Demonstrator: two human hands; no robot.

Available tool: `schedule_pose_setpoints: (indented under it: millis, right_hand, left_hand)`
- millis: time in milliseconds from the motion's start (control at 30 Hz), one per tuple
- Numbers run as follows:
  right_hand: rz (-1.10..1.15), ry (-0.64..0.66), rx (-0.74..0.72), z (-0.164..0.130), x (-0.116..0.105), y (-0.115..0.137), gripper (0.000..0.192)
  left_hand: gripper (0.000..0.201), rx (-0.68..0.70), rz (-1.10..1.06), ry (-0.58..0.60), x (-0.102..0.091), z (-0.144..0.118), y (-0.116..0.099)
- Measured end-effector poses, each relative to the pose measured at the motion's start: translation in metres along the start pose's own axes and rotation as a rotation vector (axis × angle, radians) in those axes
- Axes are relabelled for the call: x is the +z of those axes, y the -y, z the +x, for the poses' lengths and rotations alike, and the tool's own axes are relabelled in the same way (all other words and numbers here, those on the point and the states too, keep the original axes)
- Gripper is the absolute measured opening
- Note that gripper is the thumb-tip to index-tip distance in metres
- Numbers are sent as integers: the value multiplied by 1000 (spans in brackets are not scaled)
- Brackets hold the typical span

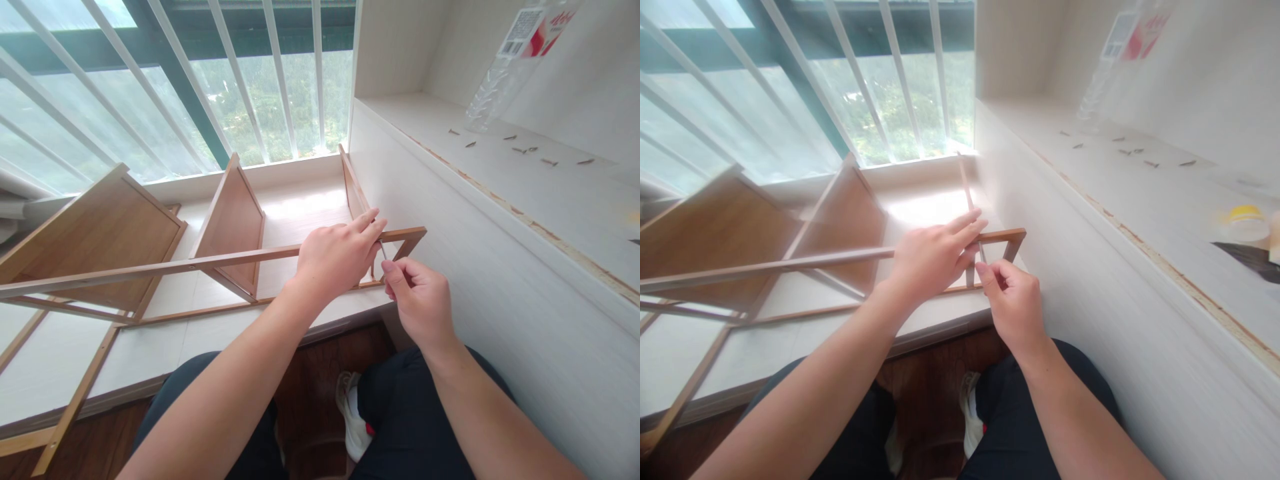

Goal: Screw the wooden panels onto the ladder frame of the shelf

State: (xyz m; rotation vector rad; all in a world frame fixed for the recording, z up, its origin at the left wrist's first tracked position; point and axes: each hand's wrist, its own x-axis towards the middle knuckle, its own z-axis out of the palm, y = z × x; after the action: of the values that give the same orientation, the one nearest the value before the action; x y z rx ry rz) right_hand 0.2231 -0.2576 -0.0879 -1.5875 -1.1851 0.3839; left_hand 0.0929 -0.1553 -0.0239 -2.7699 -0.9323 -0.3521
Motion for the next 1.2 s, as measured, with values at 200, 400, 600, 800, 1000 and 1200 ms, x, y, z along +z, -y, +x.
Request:
schedule_pose_setpoints:
  millis: [200, 400, 600, 800, 1000, 1200]
  right_hand:
    - [58, 21, 37, 0, 1, 0, 48]
    - [115, 35, 55, 1, 1, 2, 48]
    - [188, 61, 99, 2, 2, 4, 50]
    - [296, 89, 152, 2, 3, 3, 49]
    - [393, 111, 183, 3, 5, 0, 48]
    - [543, 133, 240, 3, 9, -4, 43]
  left_hand:
    - [46, -7, -8, 0, 0, 0, 0]
    - [46, -9, -6, 10, 0, 0, 0]
    - [46, -7, -2, -1, 1, 0, 0]
    - [46, 0, -4, -5, 2, 0, 0]
    - [47, -8, 1, -4, 2, 0, -1]
    - [47, -7, 7, -3, 1, 0, 0]
